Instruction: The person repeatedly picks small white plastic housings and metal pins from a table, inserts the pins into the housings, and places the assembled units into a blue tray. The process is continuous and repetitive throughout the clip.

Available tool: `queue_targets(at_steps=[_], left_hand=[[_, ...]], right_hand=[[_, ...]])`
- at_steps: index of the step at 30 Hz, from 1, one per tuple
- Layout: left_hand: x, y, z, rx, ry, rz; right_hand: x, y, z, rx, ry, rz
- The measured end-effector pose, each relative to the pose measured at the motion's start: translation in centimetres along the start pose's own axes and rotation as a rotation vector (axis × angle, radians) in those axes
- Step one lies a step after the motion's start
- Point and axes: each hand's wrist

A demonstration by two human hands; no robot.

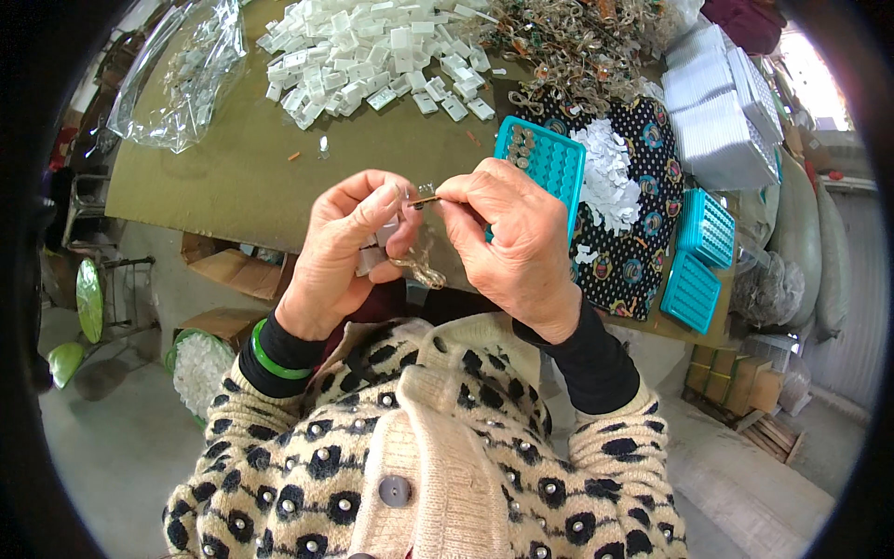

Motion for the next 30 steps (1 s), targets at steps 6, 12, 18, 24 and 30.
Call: queue_targets(at_steps=[6, 12, 18, 24, 30], left_hand=[[0.0, -0.2, -1.0, -0.236, 0.157, 0.026], [0.2, -0.4, -1.6, -0.262, 0.156, -0.054], [0.1, -0.6, -2.0, -0.121, 0.115, -0.211], [0.3, -0.5, -1.9, -0.23, 0.166, -0.199], [0.2, -0.4, -1.5, -0.308, 0.202, -0.104]], right_hand=[[-0.6, -0.1, 0.8, 0.06, 0.054, 0.022], [-0.9, 0.6, 1.5, 0.233, -0.008, -0.071], [-2.0, 0.3, 1.4, 0.838, -0.391, -0.107], [-1.7, 0.1, 1.5, 1.022, -0.567, -0.163], [-1.5, -0.1, 0.2, 0.3, 0.043, 0.017]])
Point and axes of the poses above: each hand's wrist, its own x-axis towards the middle knuckle, its own y-axis out of the back of the hand, z = x × y, and after that the axes turned 14 degrees about -x, right-handed
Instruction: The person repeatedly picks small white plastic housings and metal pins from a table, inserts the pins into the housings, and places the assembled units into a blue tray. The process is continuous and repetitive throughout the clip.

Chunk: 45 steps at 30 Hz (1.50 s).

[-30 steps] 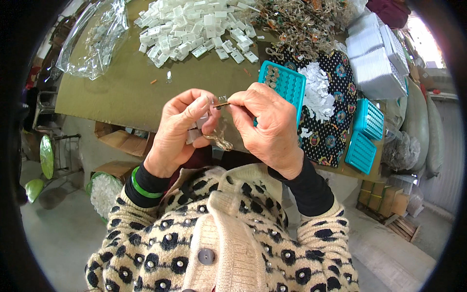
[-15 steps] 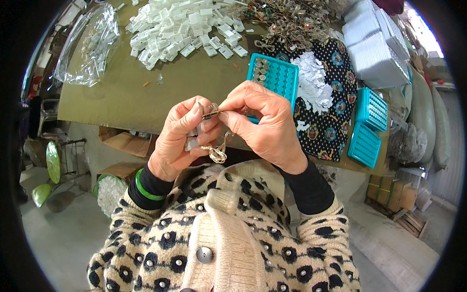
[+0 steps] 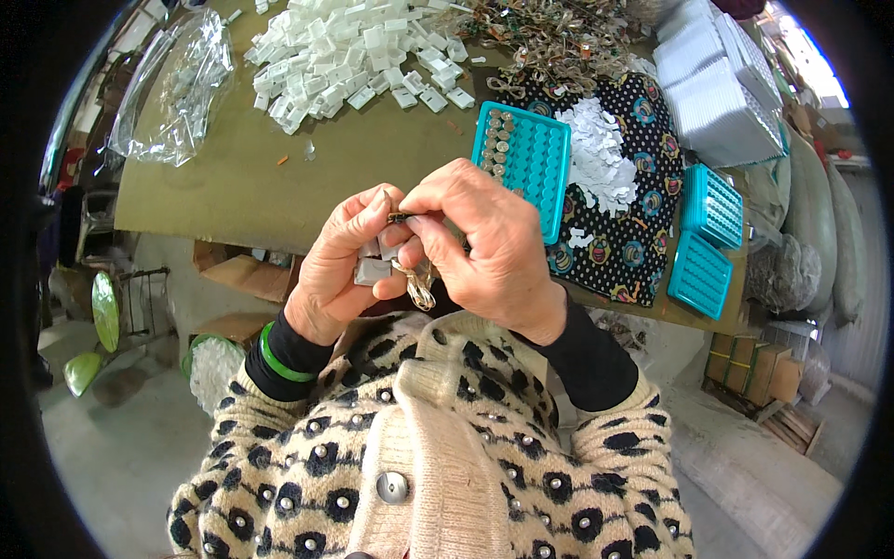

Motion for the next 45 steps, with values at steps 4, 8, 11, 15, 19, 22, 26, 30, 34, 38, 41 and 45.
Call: queue_targets(at_steps=[4, 8, 11, 15, 19, 22, 26, 30, 34, 38, 41, 45], left_hand=[[-0.1, 0.4, 0.3, 0.145, -0.038, 0.048], [-0.6, 0.6, 1.6, 0.128, -0.147, 0.135], [-1.3, -0.4, 3.5, 0.122, -0.175, 0.238], [-3.5, -2.8, 7.3, 0.497, -0.589, 0.192], [-4.0, -4.5, 13.8, 0.996, -1.202, 0.111], [-2.7, -4.8, 19.4, 1.142, -1.493, 0.105], [-1.6, -4.9, 25.6, 2.503, -1.45, 0.339], [-0.9, -3.2, 23.8, 2.199, -1.483, 0.232], [0.8, -1.0, 17.7, 1.784, -0.92, 0.186], [4.4, 1.0, 13.7, 2.129, -0.96, 0.165], [6.1, 2.4, 12.8, 2.316, -1.06, 0.131], [7.0, 3.5, 12.6, 2.314, -1.091, 0.192]], right_hand=[[-0.2, -0.6, 0.5, -0.127, 0.053, 0.047], [-1.1, -1.0, 0.2, 0.243, -0.317, -0.016], [-1.5, -0.7, -0.2, 0.55, -0.562, -0.048], [-1.7, -0.4, -0.3, 0.557, -0.578, -0.04], [-1.8, -0.4, -0.3, 0.615, -0.579, -0.016], [-1.9, -0.5, -0.3, 0.636, -0.612, -0.017], [-1.8, -0.4, -0.5, 0.604, -0.607, -0.076], [-1.8, -0.1, -0.9, 0.615, -0.595, -0.059], [-1.9, -0.2, -1.0, 0.572, -0.642, -0.106], [-2.1, -0.3, -0.7, 0.648, -0.596, -0.104], [-2.5, 0.1, -0.5, 0.637, -0.633, -0.108], [-2.7, 0.4, -0.2, 0.648, -0.638, -0.106]])
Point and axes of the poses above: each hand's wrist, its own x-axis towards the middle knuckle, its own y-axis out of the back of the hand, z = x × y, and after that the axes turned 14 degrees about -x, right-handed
